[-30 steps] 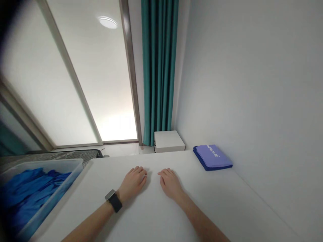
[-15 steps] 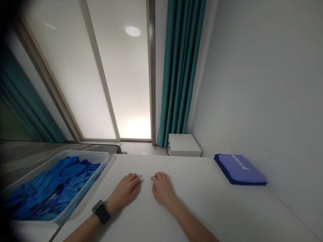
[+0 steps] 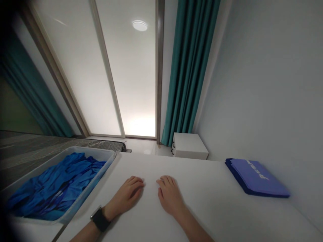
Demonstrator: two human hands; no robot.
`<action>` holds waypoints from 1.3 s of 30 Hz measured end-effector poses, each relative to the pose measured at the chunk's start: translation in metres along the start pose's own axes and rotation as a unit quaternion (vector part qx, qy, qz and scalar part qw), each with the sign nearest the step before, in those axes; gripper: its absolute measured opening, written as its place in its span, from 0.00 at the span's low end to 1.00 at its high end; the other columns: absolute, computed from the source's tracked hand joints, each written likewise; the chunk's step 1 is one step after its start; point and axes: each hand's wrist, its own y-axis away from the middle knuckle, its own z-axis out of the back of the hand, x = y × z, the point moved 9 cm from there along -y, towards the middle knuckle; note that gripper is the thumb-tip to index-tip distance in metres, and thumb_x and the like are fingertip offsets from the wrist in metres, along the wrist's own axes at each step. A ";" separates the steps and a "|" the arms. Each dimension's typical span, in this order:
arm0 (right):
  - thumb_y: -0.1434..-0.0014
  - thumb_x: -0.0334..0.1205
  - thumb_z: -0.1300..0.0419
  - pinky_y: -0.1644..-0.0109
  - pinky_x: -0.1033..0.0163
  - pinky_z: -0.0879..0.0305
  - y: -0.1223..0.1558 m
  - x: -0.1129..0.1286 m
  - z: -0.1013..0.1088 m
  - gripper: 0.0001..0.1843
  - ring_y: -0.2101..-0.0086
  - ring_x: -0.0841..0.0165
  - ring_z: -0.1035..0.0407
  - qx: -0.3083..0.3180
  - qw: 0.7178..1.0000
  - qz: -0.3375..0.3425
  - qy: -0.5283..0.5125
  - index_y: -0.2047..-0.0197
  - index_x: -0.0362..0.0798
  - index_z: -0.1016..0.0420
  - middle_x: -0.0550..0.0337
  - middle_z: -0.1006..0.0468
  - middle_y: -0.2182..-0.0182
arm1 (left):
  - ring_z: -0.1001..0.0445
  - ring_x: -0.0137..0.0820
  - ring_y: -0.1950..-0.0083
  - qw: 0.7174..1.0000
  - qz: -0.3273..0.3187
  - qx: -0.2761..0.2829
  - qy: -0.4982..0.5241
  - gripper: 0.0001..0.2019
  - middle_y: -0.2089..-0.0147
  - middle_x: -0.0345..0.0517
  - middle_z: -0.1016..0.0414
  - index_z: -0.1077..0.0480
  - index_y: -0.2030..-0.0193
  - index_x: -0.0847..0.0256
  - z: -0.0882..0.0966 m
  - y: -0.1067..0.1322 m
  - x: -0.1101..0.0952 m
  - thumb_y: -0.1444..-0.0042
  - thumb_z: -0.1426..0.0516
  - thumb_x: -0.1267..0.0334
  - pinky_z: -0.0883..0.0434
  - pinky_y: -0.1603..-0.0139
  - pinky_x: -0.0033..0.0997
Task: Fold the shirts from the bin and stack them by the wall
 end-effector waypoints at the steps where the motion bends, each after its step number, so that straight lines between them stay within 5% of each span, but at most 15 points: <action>1: 0.41 0.27 0.48 0.43 0.50 0.39 0.000 0.000 -0.001 0.19 0.50 0.59 0.35 0.001 1.000 0.001 0.000 0.49 0.51 0.29 0.52 0.27 0.51 | 0.32 0.36 0.50 1.000 0.001 0.001 0.002 0.11 0.53 0.46 0.26 0.29 0.56 0.57 0.000 0.001 0.000 0.38 0.50 0.72 0.34 0.47 0.38; 14: 0.39 0.28 0.48 0.44 0.49 0.40 0.001 -0.001 -0.003 0.18 0.50 0.59 0.35 -0.003 1.000 0.008 0.003 0.48 0.50 0.29 0.52 0.27 0.52 | 0.33 0.36 0.56 0.995 0.028 0.013 -0.098 0.10 0.59 0.46 0.29 0.30 0.60 0.58 0.001 -0.003 0.006 0.36 0.52 0.69 0.35 0.53 0.38; 30: 0.39 0.29 0.49 0.44 0.47 0.39 0.003 -0.002 -0.004 0.18 0.49 0.59 0.36 -0.003 1.000 0.004 0.007 0.48 0.52 0.30 0.52 0.27 0.51 | 0.33 0.37 0.55 0.995 0.044 0.014 -0.085 0.09 0.58 0.47 0.29 0.30 0.58 0.57 -0.002 -0.001 0.008 0.37 0.51 0.69 0.34 0.53 0.38; 39: 0.40 0.29 0.48 0.44 0.47 0.39 0.000 0.009 -0.010 0.19 0.49 0.58 0.35 0.015 1.000 0.020 -0.005 0.48 0.53 0.30 0.52 0.27 0.51 | 0.31 0.37 0.56 0.992 0.052 0.012 -0.116 0.10 0.59 0.47 0.27 0.30 0.55 0.57 0.020 0.006 0.006 0.37 0.51 0.68 0.34 0.54 0.38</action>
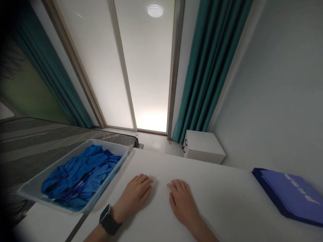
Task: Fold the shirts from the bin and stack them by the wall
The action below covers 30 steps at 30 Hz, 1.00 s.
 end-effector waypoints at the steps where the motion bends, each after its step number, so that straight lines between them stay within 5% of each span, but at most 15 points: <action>1: 0.40 0.29 0.48 0.44 0.47 0.39 -0.002 0.003 -0.001 0.19 0.49 0.59 0.35 0.003 1.000 0.005 -0.004 0.48 0.53 0.30 0.52 0.27 0.51 | 0.31 0.37 0.56 1.000 0.005 -0.006 -0.003 0.11 0.59 0.48 0.27 0.30 0.55 0.57 0.005 0.001 0.002 0.36 0.52 0.67 0.34 0.54 0.39; 9: 0.41 0.26 0.49 0.44 0.51 0.38 -0.037 0.049 -0.018 0.21 0.51 0.60 0.34 0.051 0.994 0.047 -0.088 0.47 0.52 0.30 0.53 0.26 0.52 | 0.28 0.38 0.53 0.994 0.063 -0.085 -0.021 0.11 0.57 0.48 0.26 0.29 0.52 0.56 0.063 0.036 0.036 0.34 0.52 0.64 0.33 0.50 0.40; 20: 0.39 0.27 0.52 0.49 0.53 0.37 -0.102 0.167 -0.035 0.19 0.56 0.61 0.33 0.026 0.956 0.194 -0.219 0.50 0.50 0.28 0.53 0.25 0.58 | 0.25 0.38 0.58 0.961 0.209 -0.142 -0.114 0.13 0.61 0.46 0.22 0.27 0.56 0.57 0.127 0.150 0.126 0.34 0.53 0.60 0.32 0.56 0.38; 26: 0.37 0.27 0.52 0.52 0.55 0.39 -0.132 0.230 -0.040 0.15 0.63 0.64 0.33 -0.001 0.917 0.290 -0.273 0.56 0.48 0.25 0.56 0.24 0.67 | 0.26 0.36 0.63 0.942 0.246 -0.202 -0.101 0.13 0.65 0.44 0.22 0.27 0.61 0.58 0.138 0.195 0.174 0.35 0.51 0.59 0.34 0.59 0.37; 30: 0.36 0.29 0.50 0.51 0.56 0.41 -0.156 0.271 -0.065 0.14 0.61 0.64 0.33 0.061 0.924 0.324 -0.194 0.56 0.48 0.25 0.56 0.24 0.65 | 0.27 0.35 0.66 0.928 0.250 -0.268 -0.073 0.12 0.67 0.44 0.23 0.28 0.63 0.59 0.135 0.208 0.190 0.35 0.51 0.61 0.36 0.60 0.36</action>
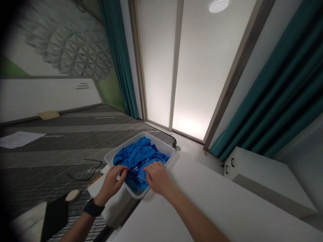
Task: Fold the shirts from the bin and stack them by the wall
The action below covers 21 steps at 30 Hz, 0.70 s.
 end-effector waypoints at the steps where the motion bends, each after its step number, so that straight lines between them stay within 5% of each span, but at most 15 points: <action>1: 0.36 0.29 0.49 0.51 0.57 0.41 -0.010 0.000 -0.009 0.13 0.59 0.64 0.33 0.028 0.999 -0.002 0.023 0.55 0.48 0.24 0.55 0.24 0.62 | 0.27 0.35 0.67 1.000 0.005 -0.013 0.004 0.12 0.68 0.44 0.23 0.28 0.63 0.59 0.000 0.001 0.002 0.35 0.51 0.62 0.36 0.61 0.36; 7: 0.36 0.34 0.48 0.48 0.53 0.41 -0.050 -0.002 -0.046 0.14 0.49 0.59 0.37 0.125 0.983 0.003 0.134 0.52 0.50 0.24 0.54 0.35 0.39 | 0.30 0.33 0.70 0.999 0.020 -0.041 0.014 0.10 0.71 0.42 0.26 0.30 0.63 0.60 0.000 0.006 0.002 0.37 0.52 0.65 0.38 0.63 0.36; 11: 0.35 0.32 0.51 0.47 0.51 0.40 -0.057 -0.009 -0.057 0.18 0.49 0.58 0.36 0.147 0.981 -0.013 0.127 0.47 0.47 0.26 0.51 0.33 0.39 | 0.30 0.33 0.69 0.999 0.020 -0.033 0.018 0.11 0.71 0.42 0.26 0.30 0.63 0.60 0.000 0.006 0.000 0.36 0.52 0.65 0.39 0.63 0.36; 15: 0.34 0.30 0.55 0.43 0.53 0.40 -0.052 -0.014 -0.033 0.21 0.48 0.62 0.34 0.081 0.995 -0.020 0.051 0.44 0.44 0.29 0.50 0.31 0.40 | 0.30 0.33 0.69 0.999 0.018 -0.034 0.012 0.10 0.70 0.42 0.27 0.30 0.60 0.61 -0.002 0.007 0.003 0.36 0.52 0.65 0.39 0.62 0.37; 21: 0.34 0.36 0.55 0.39 0.51 0.40 -0.022 -0.037 0.039 0.19 0.45 0.63 0.34 -0.052 0.987 -0.090 -0.120 0.50 0.47 0.24 0.51 0.26 0.45 | 0.30 0.33 0.70 0.999 0.014 -0.040 0.008 0.10 0.69 0.41 0.27 0.32 0.56 0.61 -0.004 0.007 0.005 0.36 0.53 0.64 0.38 0.62 0.37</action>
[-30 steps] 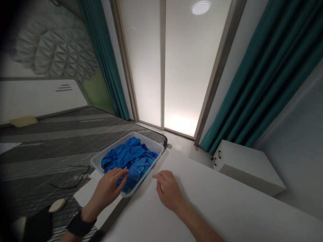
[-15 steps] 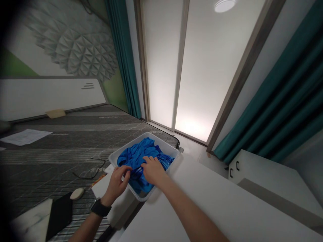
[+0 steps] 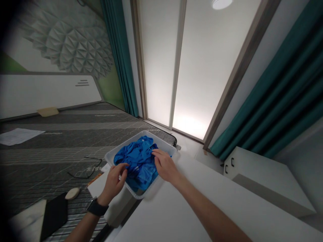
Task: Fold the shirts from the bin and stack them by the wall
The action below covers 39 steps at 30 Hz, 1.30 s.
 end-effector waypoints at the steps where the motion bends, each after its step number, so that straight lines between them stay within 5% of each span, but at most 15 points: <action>1: 0.34 0.36 0.54 0.41 0.52 0.39 0.004 -0.001 0.012 0.19 0.47 0.63 0.32 -0.021 0.999 -0.009 -0.028 0.52 0.48 0.23 0.52 0.25 0.47 | 0.30 0.33 0.70 1.000 -0.001 -0.001 -0.001 0.10 0.69 0.41 0.27 0.32 0.56 0.61 0.000 0.000 0.000 0.36 0.53 0.63 0.38 0.62 0.36; 5: 0.37 0.38 0.52 0.55 0.59 0.32 0.016 -0.015 0.052 0.16 0.65 0.67 0.28 -0.113 0.985 -0.064 -0.114 0.59 0.49 0.22 0.55 0.21 0.58 | 0.30 0.33 0.71 1.000 -0.003 -0.006 -0.003 0.10 0.70 0.40 0.27 0.32 0.56 0.61 0.001 0.000 -0.001 0.36 0.52 0.63 0.38 0.63 0.36; 8: 0.39 0.38 0.52 0.62 0.62 0.35 0.014 -0.028 0.059 0.16 0.70 0.67 0.31 -0.127 0.983 -0.107 -0.075 0.69 0.49 0.23 0.58 0.22 0.70 | 0.30 0.33 0.70 1.000 -0.005 0.000 -0.002 0.10 0.70 0.40 0.27 0.32 0.56 0.61 0.000 0.002 0.000 0.36 0.52 0.63 0.38 0.62 0.36; 12: 0.37 0.39 0.52 0.63 0.63 0.38 -0.002 -0.038 0.023 0.18 0.72 0.67 0.31 -0.005 0.986 -0.145 0.080 0.74 0.48 0.27 0.59 0.24 0.76 | 0.29 0.33 0.70 1.000 -0.003 0.004 -0.002 0.10 0.70 0.41 0.27 0.31 0.56 0.60 -0.001 0.002 0.003 0.36 0.52 0.63 0.38 0.62 0.37; 15: 0.36 0.44 0.48 0.54 0.59 0.40 -0.011 -0.033 -0.011 0.15 0.61 0.62 0.28 0.064 0.968 -0.113 0.216 0.52 0.47 0.27 0.53 0.21 0.60 | 0.29 0.33 0.70 1.000 -0.003 0.006 0.000 0.10 0.70 0.41 0.26 0.31 0.56 0.60 -0.001 0.002 0.002 0.36 0.52 0.62 0.38 0.62 0.37; 19: 0.40 0.54 0.42 0.47 0.52 0.42 -0.016 -0.044 -0.049 0.37 0.50 0.52 0.31 0.164 0.926 -0.133 0.314 0.34 0.44 0.43 0.39 0.29 0.46 | 0.29 0.34 0.70 1.000 0.008 0.023 -0.003 0.12 0.70 0.42 0.27 0.30 0.58 0.60 -0.001 -0.001 0.000 0.36 0.53 0.61 0.38 0.62 0.37; 22: 0.36 0.42 0.47 0.49 0.54 0.43 -0.021 -0.046 -0.060 0.20 0.53 0.55 0.29 0.207 0.918 -0.123 0.315 0.44 0.43 0.31 0.42 0.24 0.51 | 0.28 0.34 0.70 0.999 0.015 0.028 -0.006 0.13 0.71 0.43 0.26 0.30 0.59 0.60 -0.001 -0.002 -0.002 0.36 0.54 0.61 0.37 0.63 0.37; 25: 0.35 0.31 0.53 0.49 0.56 0.44 -0.023 -0.036 -0.049 0.15 0.57 0.61 0.28 0.197 0.925 -0.096 0.310 0.55 0.46 0.25 0.49 0.21 0.57 | 0.28 0.33 0.70 1.000 0.014 0.026 -0.009 0.13 0.71 0.43 0.26 0.29 0.58 0.60 -0.001 -0.002 -0.002 0.36 0.54 0.61 0.37 0.63 0.37; 33: 0.42 0.28 0.50 0.55 0.61 0.45 0.015 0.013 0.021 0.13 0.66 0.68 0.33 0.148 0.970 0.006 0.194 0.71 0.48 0.26 0.61 0.24 0.71 | 0.29 0.33 0.72 1.000 -0.003 -0.002 -0.014 0.12 0.70 0.41 0.26 0.30 0.55 0.61 0.002 -0.001 -0.001 0.36 0.52 0.61 0.36 0.63 0.36; 39: 0.40 0.31 0.52 0.65 0.66 0.42 0.036 0.010 0.038 0.21 0.76 0.71 0.35 0.290 0.948 -0.045 0.121 0.83 0.48 0.32 0.62 0.26 0.79 | 0.29 0.33 0.72 1.000 -0.010 -0.003 -0.016 0.12 0.70 0.41 0.25 0.30 0.55 0.60 0.003 -0.002 -0.002 0.36 0.52 0.61 0.36 0.63 0.36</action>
